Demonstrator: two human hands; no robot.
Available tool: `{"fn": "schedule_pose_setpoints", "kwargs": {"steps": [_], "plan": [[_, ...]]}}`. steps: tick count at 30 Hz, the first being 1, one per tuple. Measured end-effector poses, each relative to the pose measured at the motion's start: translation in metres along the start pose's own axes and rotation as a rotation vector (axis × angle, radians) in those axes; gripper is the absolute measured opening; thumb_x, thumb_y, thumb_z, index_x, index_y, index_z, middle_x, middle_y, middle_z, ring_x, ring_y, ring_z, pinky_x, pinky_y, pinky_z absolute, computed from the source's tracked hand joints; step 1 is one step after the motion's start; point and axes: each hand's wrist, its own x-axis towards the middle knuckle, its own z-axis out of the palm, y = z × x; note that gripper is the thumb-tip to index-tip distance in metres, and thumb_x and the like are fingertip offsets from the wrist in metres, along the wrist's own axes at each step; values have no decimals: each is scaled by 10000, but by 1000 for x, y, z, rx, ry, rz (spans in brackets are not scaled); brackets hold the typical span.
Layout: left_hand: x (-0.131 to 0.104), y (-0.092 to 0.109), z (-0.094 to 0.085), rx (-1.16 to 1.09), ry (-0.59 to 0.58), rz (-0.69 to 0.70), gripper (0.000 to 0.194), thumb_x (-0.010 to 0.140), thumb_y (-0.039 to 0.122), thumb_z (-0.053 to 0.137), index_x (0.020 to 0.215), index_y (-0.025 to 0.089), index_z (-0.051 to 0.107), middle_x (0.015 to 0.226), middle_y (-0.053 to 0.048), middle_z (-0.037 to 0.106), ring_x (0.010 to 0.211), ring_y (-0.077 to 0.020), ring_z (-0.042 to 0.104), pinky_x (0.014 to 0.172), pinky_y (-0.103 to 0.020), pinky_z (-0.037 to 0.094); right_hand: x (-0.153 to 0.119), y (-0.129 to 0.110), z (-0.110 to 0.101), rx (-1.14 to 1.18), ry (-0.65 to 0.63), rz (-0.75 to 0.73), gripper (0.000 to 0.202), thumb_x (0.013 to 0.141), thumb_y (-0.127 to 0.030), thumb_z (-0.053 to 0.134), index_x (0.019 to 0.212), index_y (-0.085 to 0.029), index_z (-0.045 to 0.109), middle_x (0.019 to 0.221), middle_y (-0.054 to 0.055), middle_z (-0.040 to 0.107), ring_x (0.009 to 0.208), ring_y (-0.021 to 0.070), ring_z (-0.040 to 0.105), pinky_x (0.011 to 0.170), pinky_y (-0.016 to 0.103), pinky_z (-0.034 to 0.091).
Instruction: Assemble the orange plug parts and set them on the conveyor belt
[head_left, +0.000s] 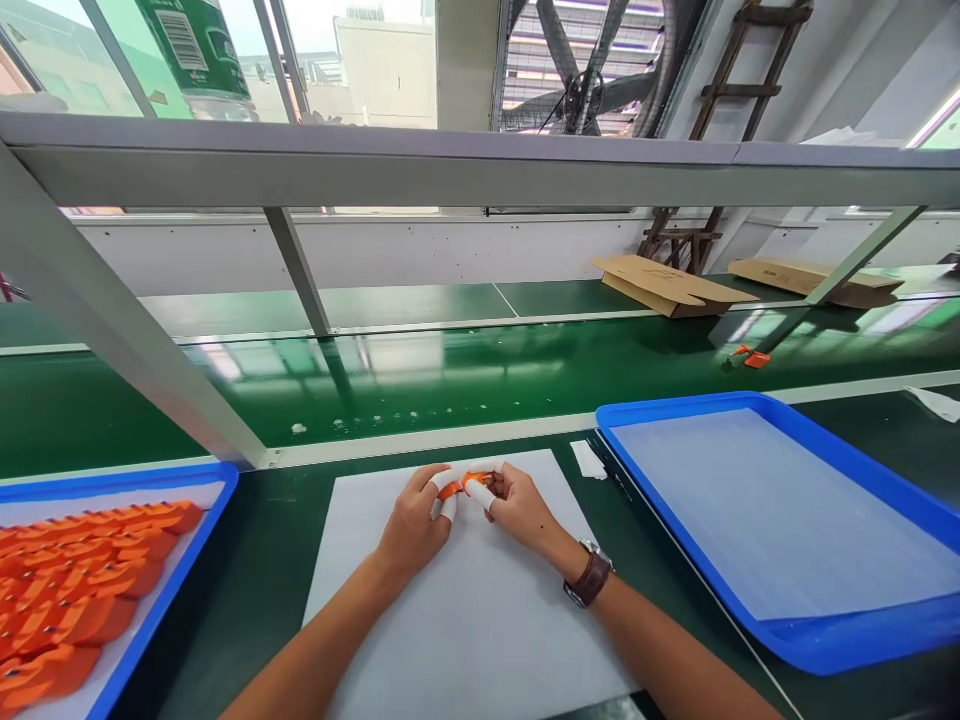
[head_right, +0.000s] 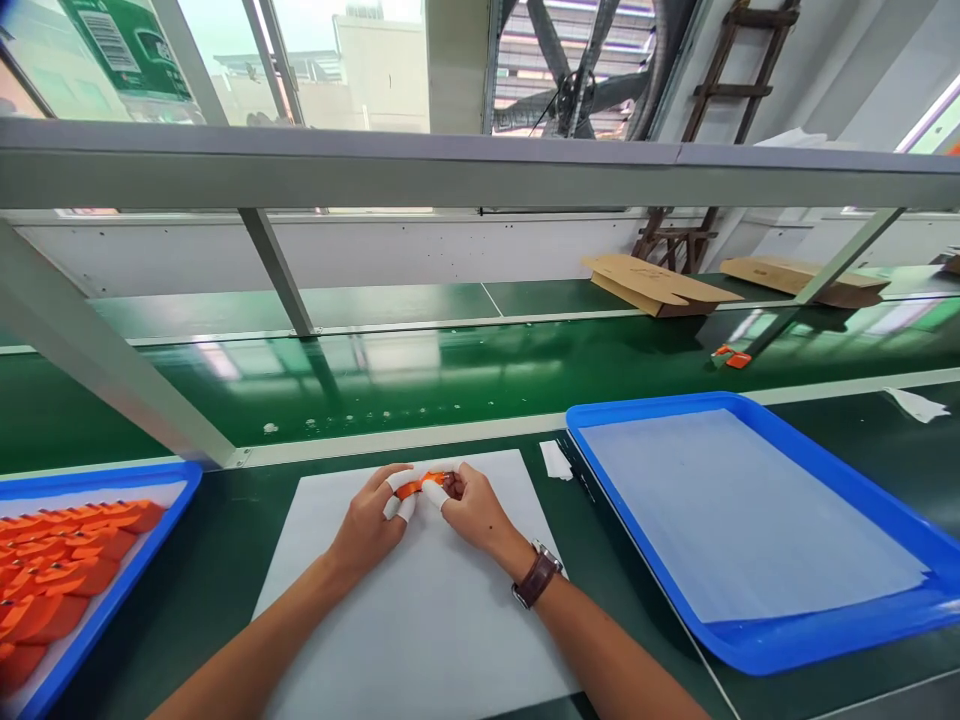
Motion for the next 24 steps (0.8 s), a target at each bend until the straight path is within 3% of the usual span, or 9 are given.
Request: {"fn": "schedule_pose_setpoints", "kwargs": {"steps": [5,11,15,18,21,24], "plan": [[4,2,0,-104,-12,-110,247,900,206,586,1138,260,621,1197,-57,637,960,-171,662,846,-351,606,-7,8,-1,-161,33,-147,305,887,-241,606,1191,-215,608,1027,49,693,856,185,653,755,335,547],[7,5,-3,-182,-20,-152,280,922,214,568,1195,263,605,1163,-46,650,969,-157,657,850,-340,608,-18,-5,4,-300,12,-268,307,906,-174,555,1204,-243,587,1041,49,636,853,178,610,729,322,537],[6,8,-4,-194,0,-154,210,906,189,562,1087,250,650,1146,-52,659,913,-159,660,779,-326,617,-19,-4,9,-280,-3,-335,311,908,-162,539,1188,-263,628,1019,47,615,870,180,614,737,321,549],[5,9,-3,-236,7,-209,225,908,190,563,1104,253,653,1148,-54,657,953,-169,667,803,-338,626,-16,3,10,-160,29,-255,295,903,-194,578,1183,-261,638,1077,50,651,941,191,652,833,355,572],[4,7,0,-296,-72,-241,368,901,213,609,1261,290,600,1228,-50,630,1056,-184,672,902,-361,617,-10,11,7,-15,98,-104,305,882,-240,633,1187,-233,627,1136,69,693,1001,219,687,908,399,578],[3,4,2,-249,-89,-215,437,882,221,651,1302,314,573,1273,-43,605,994,-172,695,880,-345,621,-6,12,1,24,125,-62,276,870,-251,645,1143,-209,638,1113,80,711,997,230,699,913,407,579]]}}
